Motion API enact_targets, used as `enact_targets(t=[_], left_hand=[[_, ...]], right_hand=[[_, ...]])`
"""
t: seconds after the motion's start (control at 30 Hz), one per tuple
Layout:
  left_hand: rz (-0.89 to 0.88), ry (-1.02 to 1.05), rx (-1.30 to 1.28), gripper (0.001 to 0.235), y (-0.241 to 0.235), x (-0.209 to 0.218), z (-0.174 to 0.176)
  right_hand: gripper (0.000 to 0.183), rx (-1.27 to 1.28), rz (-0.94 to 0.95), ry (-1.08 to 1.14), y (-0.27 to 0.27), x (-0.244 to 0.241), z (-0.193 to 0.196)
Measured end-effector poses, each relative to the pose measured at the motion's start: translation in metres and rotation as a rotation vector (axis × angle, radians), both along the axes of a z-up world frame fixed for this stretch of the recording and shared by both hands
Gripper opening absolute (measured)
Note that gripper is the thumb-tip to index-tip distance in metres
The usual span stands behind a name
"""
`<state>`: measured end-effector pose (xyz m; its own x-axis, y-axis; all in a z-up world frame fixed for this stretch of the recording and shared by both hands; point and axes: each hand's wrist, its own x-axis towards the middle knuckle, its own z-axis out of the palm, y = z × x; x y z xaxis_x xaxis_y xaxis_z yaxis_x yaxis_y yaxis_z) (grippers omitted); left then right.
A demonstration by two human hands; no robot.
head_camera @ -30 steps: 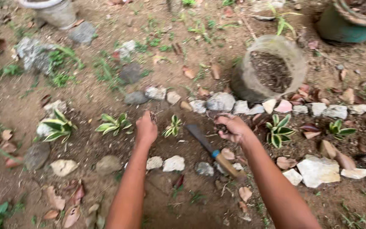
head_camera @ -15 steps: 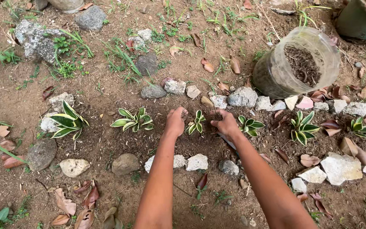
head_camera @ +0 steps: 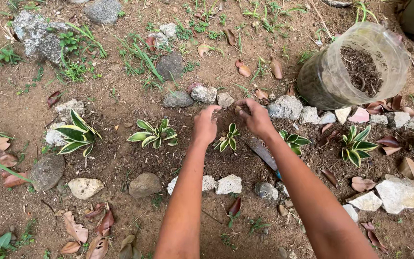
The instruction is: The person uses a small hand hoe to loosen the soil around several small plants in a garden bed. They then use scissors to trim the leaves of the plants and add soil from a nearby container to the base of the plants.
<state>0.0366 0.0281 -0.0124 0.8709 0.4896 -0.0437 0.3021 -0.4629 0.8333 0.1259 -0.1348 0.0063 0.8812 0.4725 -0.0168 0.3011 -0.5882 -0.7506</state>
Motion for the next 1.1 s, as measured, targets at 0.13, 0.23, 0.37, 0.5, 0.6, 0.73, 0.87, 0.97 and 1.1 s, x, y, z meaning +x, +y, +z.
enact_targets(t=[0.13,0.23,0.37,0.5,0.6,0.73,0.87,0.97,1.1], left_hand=[[0.076,0.087,-0.049,0.040,0.012,-0.004,-0.020],[-0.001,0.075,0.054,0.020,0.019,-0.018,-0.040],[0.118,0.334,-0.391,0.025,0.016,-0.031,-0.047],[0.164,0.315,-0.562,0.028,0.010,-0.046,-0.036],[0.154,0.321,-0.640,0.027,0.005,-0.051,-0.019],[0.090,0.290,-0.672,0.032,-0.003,-0.055,-0.015],[0.131,0.210,-0.672,0.023,-0.002,-0.053,-0.026],[0.203,0.242,-0.600,0.018,-0.004,-0.051,-0.024],[0.226,0.223,-0.508,0.018,-0.003,-0.049,-0.021]], right_hand=[[0.026,-0.113,-0.100,0.100,-0.014,-0.007,0.008],[0.025,-0.122,-0.184,0.333,-0.027,-0.017,0.002],[0.022,0.030,-0.205,0.611,-0.040,-0.027,-0.014],[0.022,0.286,-0.231,0.871,-0.047,-0.046,-0.026],[0.024,0.412,-0.229,0.932,-0.043,-0.053,-0.027],[0.023,0.446,-0.203,0.902,-0.044,-0.053,-0.025],[0.028,0.435,-0.168,0.884,-0.046,-0.054,-0.022],[0.033,0.410,-0.163,0.885,-0.045,-0.057,-0.020],[0.034,0.312,-0.127,0.692,-0.041,-0.062,-0.008]])
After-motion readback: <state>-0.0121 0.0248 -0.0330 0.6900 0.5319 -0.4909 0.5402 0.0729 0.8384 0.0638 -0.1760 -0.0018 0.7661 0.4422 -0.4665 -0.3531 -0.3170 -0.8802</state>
